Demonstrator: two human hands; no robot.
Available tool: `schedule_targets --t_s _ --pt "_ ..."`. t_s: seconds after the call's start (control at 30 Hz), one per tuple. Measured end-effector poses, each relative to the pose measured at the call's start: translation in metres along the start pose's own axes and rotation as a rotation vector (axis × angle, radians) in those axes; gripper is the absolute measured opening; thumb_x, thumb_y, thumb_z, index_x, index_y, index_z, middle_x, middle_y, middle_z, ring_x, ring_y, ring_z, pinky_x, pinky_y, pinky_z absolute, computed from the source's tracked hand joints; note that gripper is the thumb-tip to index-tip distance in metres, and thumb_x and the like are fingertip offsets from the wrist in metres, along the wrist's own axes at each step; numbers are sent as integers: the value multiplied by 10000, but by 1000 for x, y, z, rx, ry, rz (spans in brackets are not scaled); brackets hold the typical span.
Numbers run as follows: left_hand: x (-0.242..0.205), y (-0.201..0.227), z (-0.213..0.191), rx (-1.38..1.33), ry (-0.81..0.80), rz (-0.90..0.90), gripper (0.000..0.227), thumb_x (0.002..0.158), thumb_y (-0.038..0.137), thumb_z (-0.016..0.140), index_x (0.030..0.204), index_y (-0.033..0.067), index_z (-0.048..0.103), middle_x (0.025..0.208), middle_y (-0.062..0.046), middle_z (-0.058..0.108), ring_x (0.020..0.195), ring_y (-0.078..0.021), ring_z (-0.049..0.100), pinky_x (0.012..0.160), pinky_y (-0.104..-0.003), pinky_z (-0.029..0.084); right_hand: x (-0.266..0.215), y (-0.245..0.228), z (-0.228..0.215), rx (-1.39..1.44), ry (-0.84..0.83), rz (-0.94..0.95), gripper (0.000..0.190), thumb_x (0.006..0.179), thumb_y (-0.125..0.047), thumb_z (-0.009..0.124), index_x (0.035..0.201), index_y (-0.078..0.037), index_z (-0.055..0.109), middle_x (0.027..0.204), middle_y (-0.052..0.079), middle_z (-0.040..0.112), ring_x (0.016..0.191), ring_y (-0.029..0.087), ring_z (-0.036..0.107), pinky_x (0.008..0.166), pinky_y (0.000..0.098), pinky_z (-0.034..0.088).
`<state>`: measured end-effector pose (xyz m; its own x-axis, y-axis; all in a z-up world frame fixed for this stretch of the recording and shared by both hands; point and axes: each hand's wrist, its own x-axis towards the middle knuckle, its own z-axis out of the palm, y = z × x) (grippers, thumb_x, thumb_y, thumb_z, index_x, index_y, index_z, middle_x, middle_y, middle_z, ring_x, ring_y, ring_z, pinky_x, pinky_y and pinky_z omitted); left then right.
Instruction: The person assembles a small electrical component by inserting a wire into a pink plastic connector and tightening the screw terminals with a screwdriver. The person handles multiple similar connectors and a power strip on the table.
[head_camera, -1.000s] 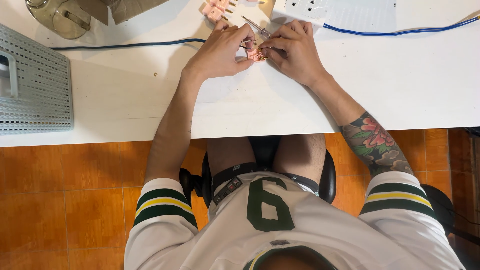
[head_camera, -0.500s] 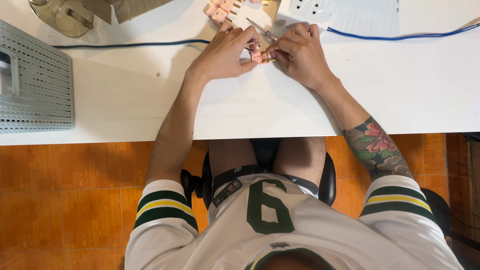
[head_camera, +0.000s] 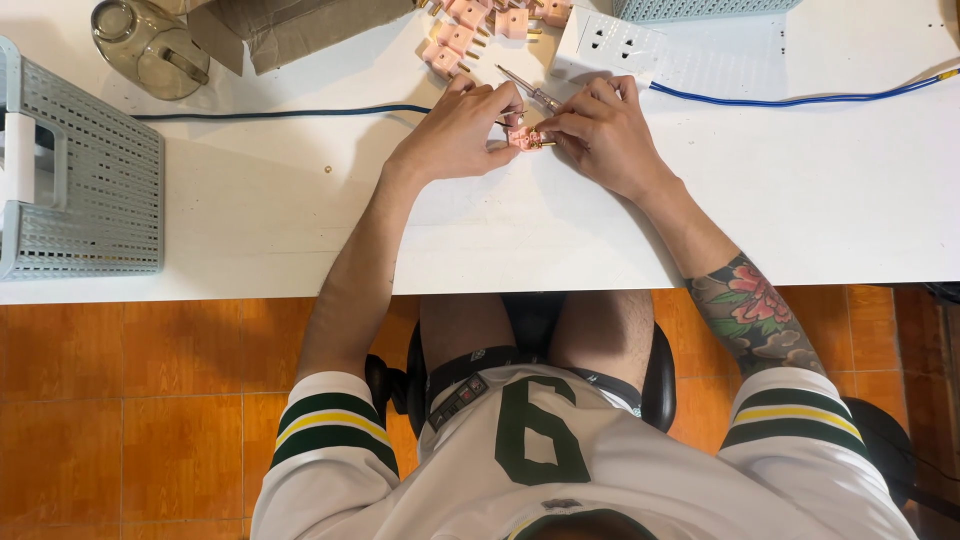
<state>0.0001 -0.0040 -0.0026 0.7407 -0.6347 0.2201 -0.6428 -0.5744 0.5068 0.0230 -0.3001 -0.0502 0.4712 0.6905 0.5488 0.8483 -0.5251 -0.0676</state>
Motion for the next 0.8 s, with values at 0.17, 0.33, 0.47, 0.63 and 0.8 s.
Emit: schedule_targets --t_s 0.17,0.33,0.47,0.63,0.8 --pt "0 -1 0 14 -5 3 293 1032 215 770 1133 121 511 1007 -8 672 897 -265 549 1022 -393 373 0 -1 -6 36 -23 16 170 1123 -173 935 1288 -216 934 1154 -26 753 1119 281 572 974 450 328" --pt "-2 15 -9 9 -12 -44 385 1036 362 773 1131 126 484 1020 -5 593 895 -240 543 1007 -401 354 11 -10 -16 144 -15 78 239 1116 -60 805 1294 -171 919 1196 3 720 1170 293 571 981 464 309" --pt "3 11 -13 -120 25 -66 255 1181 333 412 1075 111 478 893 -40 591 755 -256 486 967 -407 316 44 -11 -23 227 87 144 181 1208 -79 775 1346 -100 890 1082 17 683 1048 242 546 973 407 309" --pt "3 -7 -6 -64 181 24 275 1240 172 360 1039 84 526 827 -15 588 711 -247 508 1011 -404 362 64 -10 -21 310 169 167 164 1223 -50 754 1340 -56 868 1163 58 700 1108 266 582 1041 439 308" --pt "8 -20 2 -53 242 -31 204 1259 192 507 1151 109 659 965 -18 733 898 -209 709 1109 -499 418 49 -11 -6 246 231 106 150 1229 -76 797 1361 -16 832 1166 92 699 1084 284 591 1006 429 318"
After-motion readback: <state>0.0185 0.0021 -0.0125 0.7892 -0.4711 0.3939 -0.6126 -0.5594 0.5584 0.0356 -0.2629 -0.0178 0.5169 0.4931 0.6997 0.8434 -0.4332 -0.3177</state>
